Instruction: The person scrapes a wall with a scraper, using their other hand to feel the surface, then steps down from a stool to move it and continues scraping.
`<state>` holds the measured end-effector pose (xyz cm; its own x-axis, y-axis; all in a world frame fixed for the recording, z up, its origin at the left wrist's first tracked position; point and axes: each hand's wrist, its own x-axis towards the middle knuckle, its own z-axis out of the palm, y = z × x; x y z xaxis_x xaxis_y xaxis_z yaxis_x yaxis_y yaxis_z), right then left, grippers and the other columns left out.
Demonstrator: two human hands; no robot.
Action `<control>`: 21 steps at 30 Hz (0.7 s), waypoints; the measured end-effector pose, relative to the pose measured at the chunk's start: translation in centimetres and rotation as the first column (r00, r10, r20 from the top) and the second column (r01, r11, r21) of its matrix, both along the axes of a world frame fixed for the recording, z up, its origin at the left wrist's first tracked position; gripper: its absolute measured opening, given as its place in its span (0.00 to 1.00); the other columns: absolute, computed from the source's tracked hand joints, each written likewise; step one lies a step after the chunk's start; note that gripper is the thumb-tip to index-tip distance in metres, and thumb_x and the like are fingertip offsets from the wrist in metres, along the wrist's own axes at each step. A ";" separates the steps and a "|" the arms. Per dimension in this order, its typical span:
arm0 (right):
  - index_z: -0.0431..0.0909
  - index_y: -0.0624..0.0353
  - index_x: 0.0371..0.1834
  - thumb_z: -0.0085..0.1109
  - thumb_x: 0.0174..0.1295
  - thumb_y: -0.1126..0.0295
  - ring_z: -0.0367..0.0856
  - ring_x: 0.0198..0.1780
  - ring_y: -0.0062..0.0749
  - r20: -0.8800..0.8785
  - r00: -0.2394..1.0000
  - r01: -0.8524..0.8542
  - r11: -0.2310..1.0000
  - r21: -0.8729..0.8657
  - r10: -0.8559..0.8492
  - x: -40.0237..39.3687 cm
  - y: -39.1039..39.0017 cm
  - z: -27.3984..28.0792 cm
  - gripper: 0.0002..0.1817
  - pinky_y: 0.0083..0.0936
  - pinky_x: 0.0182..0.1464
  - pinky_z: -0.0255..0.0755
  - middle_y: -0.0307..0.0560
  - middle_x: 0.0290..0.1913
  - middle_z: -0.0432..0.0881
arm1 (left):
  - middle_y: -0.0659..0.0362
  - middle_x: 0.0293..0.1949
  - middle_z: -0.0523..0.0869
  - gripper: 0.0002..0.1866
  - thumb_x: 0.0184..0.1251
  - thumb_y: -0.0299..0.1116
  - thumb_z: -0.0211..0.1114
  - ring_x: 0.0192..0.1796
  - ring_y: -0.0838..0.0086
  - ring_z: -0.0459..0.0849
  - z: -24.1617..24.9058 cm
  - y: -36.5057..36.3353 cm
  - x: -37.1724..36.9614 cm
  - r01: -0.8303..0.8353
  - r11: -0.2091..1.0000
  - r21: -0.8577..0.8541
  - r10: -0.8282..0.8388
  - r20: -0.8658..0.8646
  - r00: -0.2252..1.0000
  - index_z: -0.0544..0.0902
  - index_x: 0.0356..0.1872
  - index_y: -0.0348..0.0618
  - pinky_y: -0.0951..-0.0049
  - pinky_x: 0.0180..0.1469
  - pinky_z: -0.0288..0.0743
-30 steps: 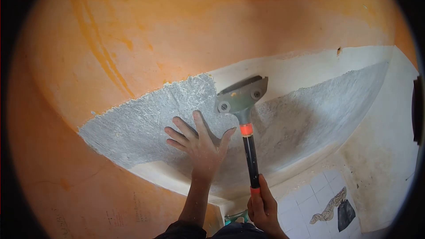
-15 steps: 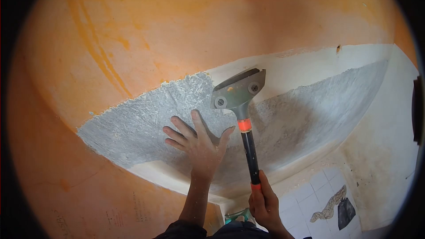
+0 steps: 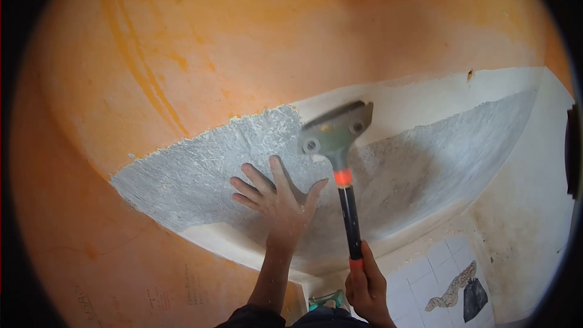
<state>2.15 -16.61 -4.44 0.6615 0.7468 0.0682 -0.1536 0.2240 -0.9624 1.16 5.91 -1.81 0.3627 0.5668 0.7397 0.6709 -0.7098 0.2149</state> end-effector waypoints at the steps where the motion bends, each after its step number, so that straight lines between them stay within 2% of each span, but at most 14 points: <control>1: 0.49 0.59 0.78 0.41 0.76 0.74 0.62 0.19 0.11 -0.052 0.999 -0.007 0.999 -0.043 0.005 -0.1 -0.2 0.5 0.29 0.14 0.20 0.58 0.33 0.23 0.66 | 0.20 0.71 0.31 0.56 0.58 0.72 0.59 0.68 0.15 0.21 0.2 0.2 0.0 -0.004 1.000 0.008 0.004 0.001 1.000 0.54 0.74 0.35 0.14 0.57 0.23; 2: 0.49 0.59 0.78 0.41 0.76 0.74 0.62 0.19 0.11 -0.049 0.999 -0.009 0.999 -0.043 0.007 0.2 0.3 0.2 0.29 0.14 0.20 0.58 0.33 0.23 0.66 | 0.20 0.71 0.31 0.56 0.57 0.72 0.59 0.68 0.15 0.21 0.2 0.2 0.0 -0.011 1.000 0.011 0.011 -0.004 1.000 0.54 0.74 0.35 0.14 0.57 0.24; 4: 0.49 0.59 0.78 0.41 0.76 0.74 0.62 0.18 0.11 0.042 0.999 -0.012 0.997 0.079 0.009 0.8 1.3 -0.6 0.29 0.14 0.20 0.58 0.33 0.23 0.66 | 0.20 0.70 0.32 0.56 0.57 0.72 0.60 0.68 0.14 0.22 -0.1 -0.2 0.0 -0.012 1.000 0.001 0.012 -0.017 1.000 0.54 0.74 0.35 0.14 0.57 0.24; 8: 0.49 0.59 0.78 0.41 0.76 0.74 0.62 0.19 0.11 0.015 0.999 -0.033 0.993 0.110 0.031 0.7 1.0 -0.9 0.28 0.14 0.20 0.58 0.33 0.24 0.67 | 0.19 0.70 0.34 0.56 0.57 0.71 0.61 0.68 0.14 0.23 0.2 0.2 -0.2 0.008 0.998 0.065 -0.008 -0.001 1.000 0.54 0.74 0.35 0.13 0.56 0.26; 14: 0.49 0.60 0.78 0.41 0.76 0.74 0.61 0.19 0.11 0.008 1.000 0.017 0.999 0.044 -0.017 0.5 0.9 -0.3 0.28 0.14 0.20 0.57 0.33 0.24 0.68 | 0.20 0.71 0.36 0.55 0.58 0.71 0.61 0.68 0.14 0.24 0.0 -0.2 -0.2 0.002 1.000 0.029 -0.002 0.001 1.000 0.56 0.73 0.35 0.13 0.56 0.26; 17: 0.49 0.60 0.78 0.41 0.76 0.74 0.61 0.19 0.11 -0.092 0.995 0.040 0.999 0.019 -0.038 0.3 0.7 -0.6 0.28 0.14 0.19 0.56 0.34 0.24 0.68 | 0.20 0.70 0.36 0.55 0.58 0.71 0.61 0.68 0.14 0.24 -0.1 0.2 0.1 0.002 0.999 0.042 -0.003 0.014 1.000 0.56 0.73 0.35 0.13 0.56 0.26; 19: 0.49 0.61 0.78 0.40 0.76 0.74 0.62 0.19 0.10 0.143 0.990 -0.009 0.990 0.143 -0.012 1.2 1.3 -0.7 0.29 0.14 0.20 0.57 0.35 0.25 0.69 | 0.19 0.70 0.36 0.55 0.58 0.71 0.61 0.68 0.14 0.25 -0.6 -0.2 -0.3 0.008 0.998 0.069 -0.009 0.016 1.000 0.56 0.73 0.35 0.13 0.56 0.26; 20: 0.49 0.61 0.78 0.40 0.76 0.74 0.62 0.19 0.10 0.147 0.989 -0.011 0.989 0.151 -0.012 1.1 0.9 -0.4 0.29 0.14 0.20 0.57 0.35 0.25 0.69 | 0.19 0.70 0.36 0.55 0.58 0.71 0.60 0.68 0.13 0.25 -0.5 -0.3 -0.3 0.008 0.999 0.049 -0.009 0.008 1.000 0.56 0.73 0.35 0.13 0.57 0.26; 21: 0.48 0.61 0.78 0.40 0.76 0.74 0.62 0.19 0.10 0.072 0.997 -0.012 0.997 0.077 0.007 0.9 0.2 0.1 0.29 0.14 0.20 0.57 0.35 0.24 0.69 | 0.19 0.70 0.36 0.55 0.58 0.71 0.60 0.68 0.13 0.25 -0.1 0.0 -0.1 0.006 0.999 0.037 -0.007 0.010 1.000 0.56 0.73 0.35 0.13 0.57 0.26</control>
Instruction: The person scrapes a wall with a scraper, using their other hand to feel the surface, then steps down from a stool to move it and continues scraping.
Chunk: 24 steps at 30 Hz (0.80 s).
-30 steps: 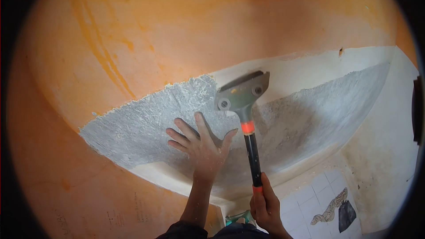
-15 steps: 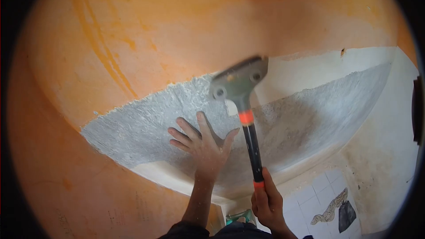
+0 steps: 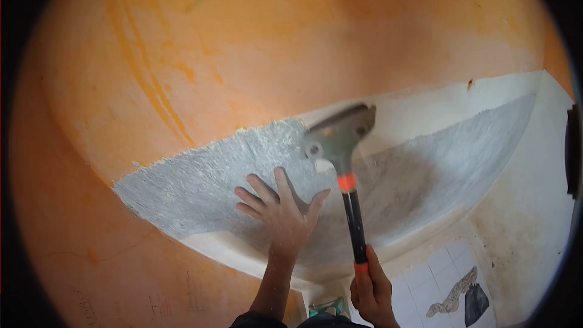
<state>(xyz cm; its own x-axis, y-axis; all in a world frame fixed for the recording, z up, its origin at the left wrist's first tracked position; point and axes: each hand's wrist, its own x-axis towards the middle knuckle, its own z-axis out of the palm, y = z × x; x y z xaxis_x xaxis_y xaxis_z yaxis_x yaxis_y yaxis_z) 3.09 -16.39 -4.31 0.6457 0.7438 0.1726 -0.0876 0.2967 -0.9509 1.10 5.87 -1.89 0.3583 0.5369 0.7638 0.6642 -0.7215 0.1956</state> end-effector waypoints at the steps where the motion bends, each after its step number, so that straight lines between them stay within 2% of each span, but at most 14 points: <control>1: 0.47 0.61 0.78 0.40 0.76 0.74 0.62 0.19 0.10 -0.081 0.997 -0.015 0.996 -0.083 0.009 -0.1 -0.4 0.1 0.29 0.13 0.20 0.57 0.35 0.23 0.69 | 0.19 0.70 0.36 0.55 0.58 0.71 0.60 0.68 0.13 0.25 0.3 0.2 0.1 -0.005 1.000 0.007 0.005 0.009 1.000 0.56 0.73 0.35 0.13 0.57 0.26; 6: 0.46 0.61 0.79 0.39 0.76 0.72 0.60 0.16 0.11 -0.029 0.999 0.027 1.000 -0.006 -0.027 0.2 0.9 -0.4 0.29 0.13 0.19 0.57 0.33 0.20 0.67 | 0.17 0.69 0.37 0.54 0.58 0.70 0.61 0.68 0.13 0.25 0.3 -0.2 -0.1 0.001 0.999 -0.049 -0.001 -0.014 1.000 0.57 0.72 0.35 0.13 0.56 0.26; 7: 0.51 0.60 0.78 0.42 0.77 0.70 0.60 0.18 0.11 0.066 0.996 0.055 0.998 0.013 -0.055 0.3 1.0 0.1 0.28 0.13 0.21 0.56 0.31 0.21 0.66 | 0.17 0.69 0.37 0.54 0.58 0.70 0.61 0.68 0.13 0.25 0.4 0.0 -0.1 -0.001 0.999 -0.045 0.000 -0.015 1.000 0.57 0.72 0.35 0.13 0.56 0.26; 9: 0.60 0.57 0.75 0.46 0.77 0.66 0.58 0.21 0.12 0.254 0.960 0.111 0.993 0.043 -0.119 0.4 0.5 0.6 0.26 0.13 0.24 0.55 0.28 0.22 0.64 | 0.22 0.72 0.29 0.60 0.57 0.69 0.63 0.71 0.21 0.20 0.0 -0.2 0.0 -0.073 0.997 -0.002 0.072 -0.075 0.995 0.46 0.75 0.33 0.20 0.63 0.23; 10: 0.46 0.61 0.78 0.40 0.76 0.71 0.63 0.17 0.12 0.076 0.997 0.036 0.996 -0.077 -0.030 0.5 0.2 0.3 0.30 0.15 0.19 0.59 0.33 0.21 0.67 | 0.22 0.72 0.29 0.60 0.57 0.69 0.63 0.71 0.21 0.20 0.0 -0.3 0.1 -0.069 0.998 -0.007 0.068 -0.072 0.995 0.46 0.75 0.33 0.20 0.63 0.23; 13: 0.47 0.61 0.78 0.40 0.76 0.72 0.63 0.17 0.11 0.091 0.995 0.048 0.997 -0.067 -0.042 0.6 0.0 0.1 0.29 0.14 0.19 0.59 0.33 0.21 0.68 | 0.22 0.71 0.29 0.60 0.56 0.69 0.64 0.71 0.20 0.21 0.4 -0.1 0.0 -0.064 0.996 -0.056 0.059 -0.077 0.995 0.46 0.75 0.32 0.19 0.62 0.24; 15: 0.48 0.62 0.78 0.40 0.76 0.72 0.63 0.17 0.11 0.117 0.992 0.054 0.997 -0.059 -0.047 1.0 0.0 -0.1 0.29 0.14 0.19 0.59 0.34 0.21 0.68 | 0.17 0.69 0.38 0.54 0.57 0.70 0.62 0.68 0.13 0.25 -0.2 0.1 0.2 -0.018 0.999 0.027 0.018 0.011 1.000 0.58 0.72 0.35 0.13 0.56 0.25; 17: 0.48 0.62 0.78 0.40 0.76 0.72 0.64 0.17 0.11 0.132 0.990 0.055 0.996 -0.067 -0.046 1.5 -0.9 0.4 0.29 0.14 0.19 0.59 0.34 0.21 0.68 | 0.18 0.69 0.38 0.55 0.57 0.70 0.62 0.68 0.14 0.25 -0.1 0.1 0.3 -0.015 1.000 0.012 0.015 0.014 1.000 0.58 0.72 0.34 0.13 0.56 0.25; 19: 0.48 0.62 0.78 0.40 0.76 0.73 0.64 0.18 0.11 0.015 1.000 -0.013 0.994 -0.113 0.015 1.4 -1.8 1.8 0.29 0.14 0.20 0.60 0.34 0.22 0.69 | 0.18 0.69 0.38 0.55 0.56 0.71 0.62 0.69 0.14 0.24 0.1 -0.1 0.0 -0.016 1.000 0.009 0.016 -0.002 1.000 0.58 0.72 0.34 0.13 0.56 0.25; 21: 0.49 0.62 0.78 0.40 0.76 0.73 0.64 0.18 0.11 0.034 0.999 0.005 0.996 -0.086 -0.002 1.6 -1.1 0.7 0.29 0.14 0.19 0.60 0.34 0.22 0.68 | 0.22 0.72 0.30 0.61 0.55 0.70 0.64 0.71 0.19 0.23 0.2 -0.4 0.2 -0.095 0.995 -0.018 0.094 -0.069 0.993 0.48 0.75 0.32 0.18 0.62 0.25; 24: 0.50 0.62 0.78 0.40 0.75 0.74 0.63 0.18 0.11 0.052 0.999 0.009 0.999 -0.052 -0.006 2.2 -0.9 0.1 0.28 0.14 0.19 0.59 0.35 0.22 0.69 | 0.23 0.72 0.30 0.61 0.56 0.69 0.64 0.71 0.20 0.23 0.1 -0.4 0.2 -0.095 0.995 0.002 0.095 -0.066 0.993 0.46 0.75 0.32 0.18 0.62 0.25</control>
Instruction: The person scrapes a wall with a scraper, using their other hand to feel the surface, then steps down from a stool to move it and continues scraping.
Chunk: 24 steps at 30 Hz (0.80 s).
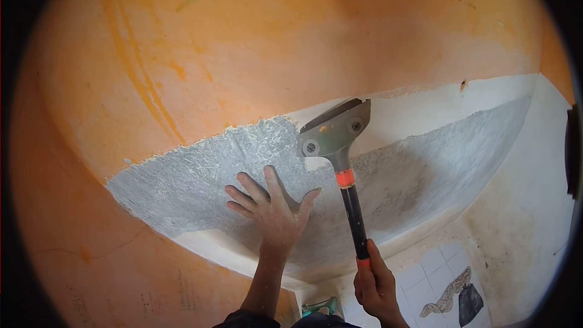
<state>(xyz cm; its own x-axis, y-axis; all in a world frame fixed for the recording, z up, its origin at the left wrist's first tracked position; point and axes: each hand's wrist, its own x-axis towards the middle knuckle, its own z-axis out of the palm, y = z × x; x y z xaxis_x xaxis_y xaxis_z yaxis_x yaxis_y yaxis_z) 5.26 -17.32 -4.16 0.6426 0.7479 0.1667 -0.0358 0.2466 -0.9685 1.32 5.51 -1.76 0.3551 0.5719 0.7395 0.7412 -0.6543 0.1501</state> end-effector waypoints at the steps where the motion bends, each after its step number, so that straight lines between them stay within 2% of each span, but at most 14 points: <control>1: 0.50 0.62 0.77 0.41 0.75 0.74 0.63 0.17 0.11 -0.008 1.000 -0.012 1.000 0.014 0.013 0.1 -0.2 0.0 0.28 0.14 0.19 0.59 0.35 0.22 0.69 | 0.23 0.72 0.30 0.61 0.56 0.69 0.64 0.71 0.20 0.23 -0.1 -0.1 0.1 0.000 1.000 -0.004 0.000 -0.002 1.000 0.46 0.75 0.32 0.18 0.62 0.25; 5: 0.51 0.62 0.77 0.42 0.76 0.73 0.63 0.17 0.11 0.057 0.997 -0.046 0.999 -0.009 0.047 0.2 0.0 -1.0 0.28 0.15 0.18 0.59 0.35 0.22 0.69 | 0.23 0.72 0.31 0.61 0.56 0.69 0.63 0.71 0.20 0.23 -0.1 0.5 0.2 -0.003 1.000 0.015 0.003 0.012 1.000 0.45 0.75 0.32 0.19 0.63 0.25; 7: 0.61 0.64 0.73 0.48 0.73 0.75 0.68 0.24 0.12 0.105 0.994 -0.020 1.000 -0.007 0.020 1.0 0.5 0.2 0.26 0.14 0.28 0.64 0.33 0.22 0.71 | 0.23 0.72 0.30 0.61 0.57 0.69 0.63 0.71 0.20 0.23 -0.6 0.3 0.1 -0.008 1.000 -0.014 0.008 -0.007 1.000 0.45 0.76 0.32 0.19 0.63 0.25; 9: 0.61 0.64 0.73 0.48 0.73 0.74 0.67 0.23 0.12 0.140 0.990 -0.006 1.000 0.018 0.004 0.5 0.8 0.5 0.25 0.14 0.27 0.62 0.33 0.22 0.71 | 0.20 0.71 0.36 0.55 0.56 0.72 0.61 0.69 0.14 0.25 -0.6 0.6 -0.1 0.076 0.997 0.026 -0.078 0.073 0.994 0.58 0.72 0.34 0.13 0.57 0.26; 11: 0.52 0.62 0.77 0.41 0.76 0.74 0.63 0.18 0.11 -0.008 0.999 -0.035 0.999 -0.017 0.035 -0.6 0.3 -0.2 0.28 0.14 0.19 0.59 0.34 0.21 0.68 | 0.21 0.71 0.37 0.55 0.56 0.72 0.61 0.69 0.14 0.26 -0.6 0.6 0.0 0.058 0.998 0.038 -0.061 0.072 0.996 0.58 0.71 0.34 0.13 0.57 0.26; 12: 0.52 0.62 0.77 0.41 0.75 0.73 0.63 0.18 0.11 -0.171 0.985 0.016 0.998 -0.069 -0.027 -1.5 0.5 0.6 0.28 0.13 0.20 0.59 0.34 0.22 0.69 | 0.21 0.71 0.37 0.55 0.56 0.72 0.61 0.69 0.14 0.27 -0.7 0.6 0.0 0.049 0.998 0.032 -0.051 0.062 0.997 0.58 0.71 0.34 0.13 0.57 0.26; 13: 0.52 0.62 0.77 0.41 0.75 0.73 0.63 0.18 0.11 -0.171 0.985 0.009 0.997 -0.074 -0.021 -1.1 0.8 0.6 0.28 0.13 0.20 0.59 0.34 0.22 0.69 | 0.21 0.71 0.37 0.55 0.56 0.72 0.61 0.69 0.14 0.27 -0.7 0.7 -0.1 0.042 0.999 0.026 -0.044 0.062 0.997 0.58 0.71 0.34 0.13 0.57 0.26; 15: 0.59 0.57 0.76 0.45 0.77 0.68 0.57 0.19 0.11 0.196 0.979 0.053 0.997 0.057 -0.063 -0.4 1.2 0.8 0.25 0.14 0.22 0.53 0.27 0.20 0.61 | 0.21 0.71 0.38 0.54 0.56 0.71 0.62 0.69 0.14 0.27 -0.5 0.5 -0.1 0.059 0.997 0.058 -0.063 0.063 0.996 0.59 0.71 0.34 0.13 0.57 0.27; 16: 0.59 0.58 0.76 0.44 0.77 0.69 0.57 0.20 0.10 0.167 0.984 0.048 0.994 0.101 -0.064 -0.6 1.1 0.7 0.25 0.14 0.22 0.54 0.27 0.21 0.61 | 0.21 0.71 0.38 0.54 0.56 0.71 0.62 0.69 0.14 0.27 -0.3 0.5 0.2 0.062 0.996 0.067 -0.067 0.069 0.995 0.59 0.71 0.34 0.13 0.57 0.27; 17: 0.59 0.58 0.76 0.44 0.77 0.69 0.57 0.20 0.10 0.169 0.983 0.051 0.993 0.109 -0.069 -0.5 1.0 0.6 0.25 0.14 0.22 0.54 0.27 0.21 0.61 | 0.22 0.71 0.34 0.57 0.56 0.70 0.63 0.70 0.17 0.25 -0.3 0.4 0.2 0.037 0.999 0.036 -0.038 0.040 0.998 0.53 0.73 0.33 0.16 0.60 0.26; 18: 0.59 0.58 0.76 0.44 0.77 0.69 0.57 0.20 0.10 0.124 0.991 0.046 0.996 0.071 -0.055 -0.6 0.8 0.5 0.25 0.14 0.22 0.54 0.27 0.21 0.61 | 0.23 0.72 0.31 0.60 0.56 0.69 0.64 0.71 0.21 0.22 -0.4 0.2 -0.1 0.008 1.000 0.000 -0.008 0.003 1.000 0.47 0.75 0.32 0.19 0.63 0.24; 19: 0.59 0.59 0.76 0.44 0.77 0.69 0.57 0.20 0.10 0.086 0.996 0.037 0.999 0.029 -0.039 -0.5 0.5 0.6 0.25 0.14 0.22 0.54 0.27 0.21 0.61 | 0.23 0.72 0.31 0.60 0.56 0.69 0.64 0.71 0.21 0.22 -0.4 0.1 -0.2 0.008 1.000 -0.003 -0.007 0.004 1.000 0.47 0.75 0.32 0.19 0.63 0.24; 22: 0.59 0.59 0.76 0.44 0.77 0.69 0.57 0.20 0.11 0.261 0.963 0.057 0.997 0.045 -0.067 0.2 1.0 1.3 0.25 0.14 0.22 0.54 0.27 0.21 0.62 | 0.23 0.72 0.31 0.60 0.56 0.69 0.64 0.71 0.21 0.22 -0.2 0.1 0.0 0.008 0.998 -0.070 -0.009 -0.008 1.000 0.47 0.75 0.32 0.18 0.62 0.25; 24: 0.59 0.59 0.76 0.44 0.77 0.69 0.57 0.20 0.11 0.357 0.930 0.062 0.994 0.087 -0.089 0.1 0.8 1.3 0.25 0.15 0.22 0.55 0.28 0.21 0.62 | 0.22 0.72 0.30 0.60 0.56 0.69 0.64 0.71 0.20 0.22 -0.5 0.3 -0.1 0.013 1.000 0.027 -0.013 -0.004 1.000 0.46 0.75 0.32 0.18 0.62 0.24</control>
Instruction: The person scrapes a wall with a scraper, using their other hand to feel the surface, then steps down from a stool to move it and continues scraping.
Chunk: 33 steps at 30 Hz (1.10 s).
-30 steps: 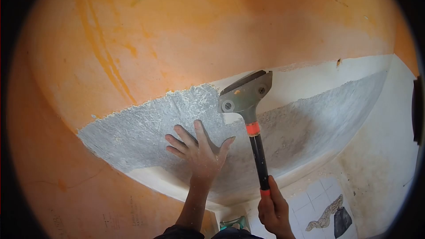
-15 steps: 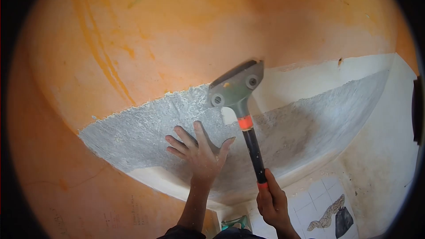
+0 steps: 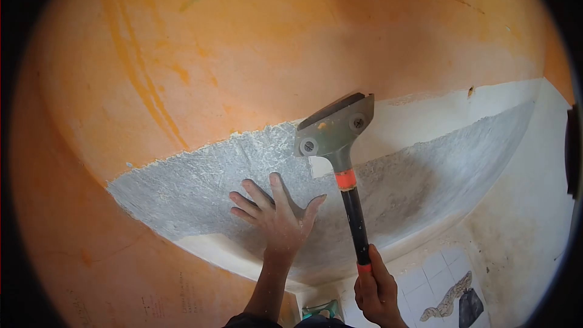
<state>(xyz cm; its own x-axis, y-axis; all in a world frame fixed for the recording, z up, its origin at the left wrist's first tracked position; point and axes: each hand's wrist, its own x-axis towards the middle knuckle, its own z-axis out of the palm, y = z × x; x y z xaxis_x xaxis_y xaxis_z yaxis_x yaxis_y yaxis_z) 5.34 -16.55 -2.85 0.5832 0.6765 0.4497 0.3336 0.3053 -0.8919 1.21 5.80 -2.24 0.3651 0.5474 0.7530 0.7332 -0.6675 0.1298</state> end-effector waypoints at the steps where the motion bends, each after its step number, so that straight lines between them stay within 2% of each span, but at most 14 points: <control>1: 0.59 0.59 0.76 0.44 0.77 0.69 0.58 0.20 0.12 -0.094 0.996 -0.009 0.999 -0.041 0.005 -0.2 -0.3 -0.3 0.25 0.15 0.22 0.55 0.29 0.21 0.62 | 0.22 0.72 0.30 0.60 0.56 0.69 0.64 0.71 0.20 0.22 -0.1 0.1 0.0 -0.006 1.000 0.003 0.006 0.001 1.000 0.46 0.75 0.32 0.18 0.62 0.24; 3: 0.58 0.60 0.76 0.44 0.77 0.69 0.59 0.20 0.12 -0.188 0.982 -0.023 0.997 -0.071 0.009 -0.3 0.1 -0.2 0.26 0.16 0.22 0.56 0.30 0.21 0.63 | 0.18 0.69 0.41 0.54 0.56 0.72 0.61 0.69 0.14 0.27 -0.3 0.3 0.1 0.025 1.000 0.014 -0.026 0.058 0.998 0.61 0.70 0.34 0.13 0.56 0.27; 6: 0.58 0.61 0.76 0.44 0.77 0.69 0.59 0.20 0.12 -0.091 0.996 -0.017 1.000 -0.014 0.016 -0.2 0.3 0.0 0.26 0.16 0.23 0.57 0.31 0.21 0.63 | 0.18 0.69 0.41 0.54 0.56 0.73 0.60 0.69 0.14 0.27 0.0 0.1 0.0 0.055 0.998 0.002 -0.055 0.071 0.996 0.61 0.70 0.33 0.13 0.56 0.27; 7: 0.58 0.60 0.76 0.44 0.77 0.69 0.59 0.20 0.12 -0.079 0.997 -0.009 1.000 -0.012 0.008 -0.1 0.3 -0.2 0.26 0.16 0.23 0.56 0.31 0.21 0.63 | 0.18 0.69 0.41 0.54 0.56 0.73 0.60 0.69 0.14 0.27 -0.2 -0.1 -0.2 0.055 0.998 0.002 -0.055 0.069 0.996 0.61 0.70 0.33 0.13 0.56 0.27; 9: 0.58 0.60 0.76 0.44 0.77 0.69 0.59 0.20 0.12 -0.052 0.999 -0.003 1.000 0.006 0.003 0.1 0.6 -0.2 0.26 0.16 0.23 0.56 0.30 0.21 0.63 | 0.22 0.72 0.30 0.60 0.56 0.69 0.63 0.71 0.21 0.23 -0.2 0.1 0.0 -0.026 1.000 -0.015 0.026 -0.019 0.999 0.47 0.75 0.32 0.18 0.62 0.25; 12: 0.59 0.57 0.76 0.45 0.76 0.69 0.59 0.20 0.13 -0.144 0.989 -0.019 0.999 -0.050 0.011 -0.2 0.2 -0.3 0.26 0.16 0.23 0.56 0.31 0.20 0.63 | 0.23 0.72 0.29 0.60 0.56 0.69 0.63 0.71 0.21 0.23 -0.2 0.2 0.0 -0.015 0.999 0.031 0.015 -0.002 1.000 0.47 0.75 0.32 0.18 0.62 0.24; 15: 0.59 0.53 0.77 0.46 0.76 0.67 0.60 0.20 0.13 -0.061 0.998 0.003 0.999 -0.050 -0.006 -0.1 0.5 0.3 0.26 0.13 0.24 0.58 0.32 0.21 0.65 | 0.23 0.72 0.30 0.60 0.57 0.68 0.63 0.71 0.21 0.23 -0.1 0.0 0.0 -0.002 1.000 0.014 0.002 0.009 1.000 0.47 0.75 0.32 0.19 0.62 0.25; 17: 0.51 0.63 0.77 0.40 0.75 0.73 0.63 0.18 0.11 -0.484 0.874 -0.104 0.988 -0.111 0.037 -1.1 -0.7 0.3 0.28 0.13 0.20 0.59 0.34 0.23 0.69 | 0.24 0.72 0.30 0.60 0.57 0.68 0.63 0.71 0.21 0.23 0.0 0.3 0.1 -0.008 1.000 0.011 0.008 0.011 1.000 0.47 0.75 0.32 0.18 0.62 0.24; 18: 0.51 0.63 0.77 0.40 0.75 0.73 0.63 0.18 0.11 -0.485 0.874 -0.104 0.988 -0.116 0.035 -0.8 -0.4 0.1 0.28 0.13 0.20 0.59 0.34 0.23 0.69 | 0.24 0.72 0.30 0.60 0.57 0.68 0.63 0.71 0.20 0.23 -0.3 0.1 0.0 -0.012 1.000 -0.008 0.012 0.002 1.000 0.47 0.75 0.32 0.18 0.62 0.24; 20: 0.50 0.64 0.77 0.40 0.75 0.73 0.64 0.18 0.11 -0.243 0.965 -0.110 0.994 -0.029 0.100 -0.1 0.6 -0.2 0.28 0.14 0.20 0.60 0.35 0.24 0.70 | 0.23 0.72 0.30 0.60 0.56 0.68 0.64 0.71 0.20 0.23 -0.1 -0.1 -0.1 -0.006 1.000 0.000 0.006 -0.010 1.000 0.47 0.75 0.32 0.19 0.62 0.24; 24: 0.50 0.63 0.77 0.40 0.75 0.74 0.65 0.19 0.12 -0.462 0.886 -0.104 0.984 -0.145 0.025 -1.1 -0.5 0.1 0.28 0.15 0.21 0.61 0.35 0.23 0.70 | 0.22 0.72 0.31 0.60 0.56 0.67 0.65 0.71 0.20 0.22 -0.3 0.1 0.0 -0.014 1.000 0.014 0.014 -0.007 1.000 0.48 0.75 0.31 0.19 0.62 0.23; 27: 0.51 0.64 0.77 0.40 0.75 0.74 0.65 0.19 0.12 -0.285 0.953 -0.120 0.991 -0.060 0.099 -0.2 0.7 0.5 0.28 0.15 0.21 0.61 0.35 0.23 0.70 | 0.23 0.72 0.31 0.59 0.55 0.66 0.65 0.71 0.20 0.22 -0.2 0.1 0.0 -0.008 1.000 0.016 0.008 -0.003 1.000 0.48 0.75 0.31 0.19 0.62 0.23; 30: 0.51 0.64 0.77 0.40 0.75 0.74 0.64 0.18 0.12 -0.353 0.935 -0.083 0.991 -0.103 0.042 -0.5 -0.1 -0.9 0.28 0.15 0.20 0.60 0.35 0.22 0.69 | 0.23 0.72 0.31 0.59 0.55 0.66 0.65 0.71 0.20 0.22 0.2 -0.2 0.0 -0.011 0.997 -0.078 0.011 -0.006 1.000 0.47 0.75 0.32 0.19 0.63 0.24; 33: 0.50 0.64 0.77 0.41 0.75 0.74 0.63 0.17 0.12 -0.264 0.961 -0.093 0.995 -0.035 0.081 -0.3 0.5 -1.2 0.28 0.14 0.18 0.59 0.34 0.21 0.68 | 0.23 0.72 0.31 0.59 0.57 0.66 0.64 0.71 0.20 0.23 0.1 -0.1 0.0 0.002 1.000 -0.025 -0.002 0.011 1.000 0.47 0.75 0.33 0.19 0.63 0.24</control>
<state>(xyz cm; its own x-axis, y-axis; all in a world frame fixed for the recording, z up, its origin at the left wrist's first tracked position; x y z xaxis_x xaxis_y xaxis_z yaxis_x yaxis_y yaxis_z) 5.03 -16.06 -4.08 0.6144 0.7464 0.2557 0.0605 0.2786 -0.9585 1.20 5.66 -2.10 0.3582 0.5656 0.7429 0.7303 -0.6654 0.1545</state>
